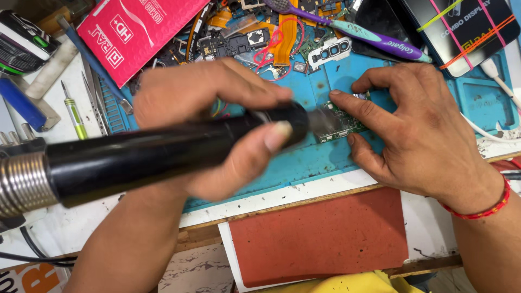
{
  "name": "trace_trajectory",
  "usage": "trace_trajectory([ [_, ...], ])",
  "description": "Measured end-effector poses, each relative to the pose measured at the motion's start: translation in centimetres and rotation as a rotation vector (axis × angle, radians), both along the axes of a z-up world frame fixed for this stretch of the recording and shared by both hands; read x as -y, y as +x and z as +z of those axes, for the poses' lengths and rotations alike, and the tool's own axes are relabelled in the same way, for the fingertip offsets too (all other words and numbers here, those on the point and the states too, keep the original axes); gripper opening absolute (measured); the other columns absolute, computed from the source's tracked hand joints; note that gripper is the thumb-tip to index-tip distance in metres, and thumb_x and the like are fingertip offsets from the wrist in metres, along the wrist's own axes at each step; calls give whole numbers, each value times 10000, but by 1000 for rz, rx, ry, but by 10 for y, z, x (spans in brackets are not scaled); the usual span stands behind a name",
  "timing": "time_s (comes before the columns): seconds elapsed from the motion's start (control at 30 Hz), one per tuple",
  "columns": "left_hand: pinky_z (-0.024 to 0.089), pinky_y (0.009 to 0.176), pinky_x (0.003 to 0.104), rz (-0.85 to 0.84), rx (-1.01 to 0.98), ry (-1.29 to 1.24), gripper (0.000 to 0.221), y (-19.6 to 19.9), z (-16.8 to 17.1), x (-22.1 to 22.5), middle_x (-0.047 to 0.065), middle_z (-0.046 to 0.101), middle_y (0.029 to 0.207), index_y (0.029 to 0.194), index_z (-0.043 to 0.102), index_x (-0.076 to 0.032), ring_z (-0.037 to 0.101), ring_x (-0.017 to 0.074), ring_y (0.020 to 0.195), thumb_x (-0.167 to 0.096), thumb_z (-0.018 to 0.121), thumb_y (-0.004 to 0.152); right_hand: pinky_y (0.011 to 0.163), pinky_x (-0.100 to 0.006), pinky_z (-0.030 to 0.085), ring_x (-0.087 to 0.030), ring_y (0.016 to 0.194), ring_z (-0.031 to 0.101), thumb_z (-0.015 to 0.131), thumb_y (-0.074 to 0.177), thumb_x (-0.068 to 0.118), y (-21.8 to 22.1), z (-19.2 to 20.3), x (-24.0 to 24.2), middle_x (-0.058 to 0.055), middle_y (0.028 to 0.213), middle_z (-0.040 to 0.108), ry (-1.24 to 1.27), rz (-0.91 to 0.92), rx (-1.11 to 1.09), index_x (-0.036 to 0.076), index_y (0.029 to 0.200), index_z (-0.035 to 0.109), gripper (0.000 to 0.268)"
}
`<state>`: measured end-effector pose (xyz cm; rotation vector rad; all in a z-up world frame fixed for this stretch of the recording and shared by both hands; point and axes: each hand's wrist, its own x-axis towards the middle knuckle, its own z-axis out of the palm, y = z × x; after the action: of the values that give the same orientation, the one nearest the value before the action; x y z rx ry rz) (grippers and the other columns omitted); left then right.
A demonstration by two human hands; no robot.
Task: The person uses a hot air rework station tool to apply heat to components on a small circuit board, moving the tool across the board while holding the board in place with their hand.
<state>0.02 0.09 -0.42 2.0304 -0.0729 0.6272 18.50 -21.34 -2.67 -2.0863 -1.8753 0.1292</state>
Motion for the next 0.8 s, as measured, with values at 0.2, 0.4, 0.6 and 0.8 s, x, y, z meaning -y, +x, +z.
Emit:
trace_trajectory([
  [0.2,663,833,280,-26,18,-1,236,2,1,0,157,738,940,968,633,25,800,219,903,-165,773,964,945,-441,460,-333,1075,507,790,710,190,0,0,0,-100,1202,594,17,7,21,111,1243,717,544],
  [0.4,678,770,282,-73,-14,15,246,0,8,0,159,744,919,937,637,15,816,229,867,-184,777,907,948,-445,462,-335,1082,503,789,715,183,0,0,-1,-100,1203,600,10,5,20,110,1243,718,538],
  [0.6,665,777,270,-69,3,0,250,-2,9,0,169,739,921,953,627,15,802,224,871,-190,769,931,935,-440,467,-335,1074,502,788,707,182,-1,1,-2,-97,1197,599,7,-1,23,116,1243,720,544],
  [0.8,672,785,267,-21,6,-103,232,-3,4,1,165,733,908,964,629,30,808,221,871,-164,754,937,928,-439,464,-334,1063,503,787,707,180,0,1,-2,-99,1203,601,13,0,0,109,1251,718,553],
])
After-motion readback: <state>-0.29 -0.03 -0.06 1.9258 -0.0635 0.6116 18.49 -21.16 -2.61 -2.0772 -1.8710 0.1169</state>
